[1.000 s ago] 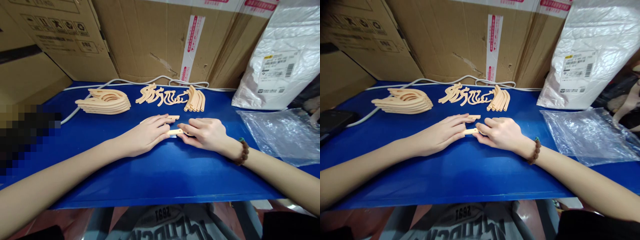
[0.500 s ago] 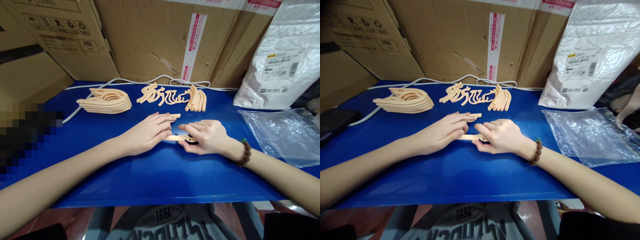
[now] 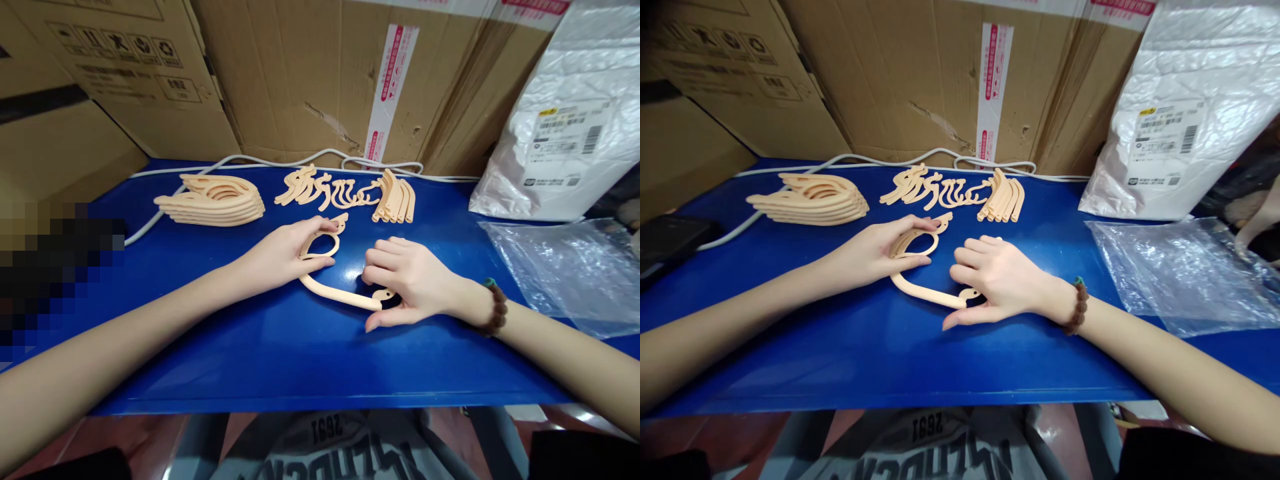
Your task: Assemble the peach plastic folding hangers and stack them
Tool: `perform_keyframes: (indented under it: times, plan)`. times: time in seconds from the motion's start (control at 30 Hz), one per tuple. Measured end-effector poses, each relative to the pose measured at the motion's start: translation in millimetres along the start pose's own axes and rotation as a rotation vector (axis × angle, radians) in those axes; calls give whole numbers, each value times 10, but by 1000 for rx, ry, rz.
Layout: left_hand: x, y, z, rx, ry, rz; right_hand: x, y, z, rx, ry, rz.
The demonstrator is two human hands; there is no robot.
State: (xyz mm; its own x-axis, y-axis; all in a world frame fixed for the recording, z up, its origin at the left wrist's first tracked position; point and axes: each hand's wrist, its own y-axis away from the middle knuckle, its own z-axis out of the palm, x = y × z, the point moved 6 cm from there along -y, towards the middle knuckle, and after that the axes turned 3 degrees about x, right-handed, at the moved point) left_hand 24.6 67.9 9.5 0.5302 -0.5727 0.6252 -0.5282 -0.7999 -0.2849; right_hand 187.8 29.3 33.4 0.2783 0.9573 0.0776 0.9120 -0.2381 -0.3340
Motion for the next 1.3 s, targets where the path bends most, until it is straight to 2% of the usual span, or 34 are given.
perform_keyframes:
  times: [0.27, 0.6, 0.9, 1.0, 1.2, 1.3]
  plan:
    - [5, -5, -15, 36, -103, 67, 18, 6, 53, -68, -58, 44]
    - [-14, 15, 33, -59, -107, -7, 15, 5, 64, -82, -93, 51]
    - [12, 18, 37, -21, -128, -9, 12, 9, 70, -90, -102, 49]
    - [9, 10, 40, -17, -150, 29, 8, 7, 68, -91, -99, 46]
    - [-6, -4, 17, 23, -135, 49, 5, 6, 39, -44, -59, 41]
    - [14, 7, 22, -6, -178, 42, 4, 4, 8, 5, 61, 71]
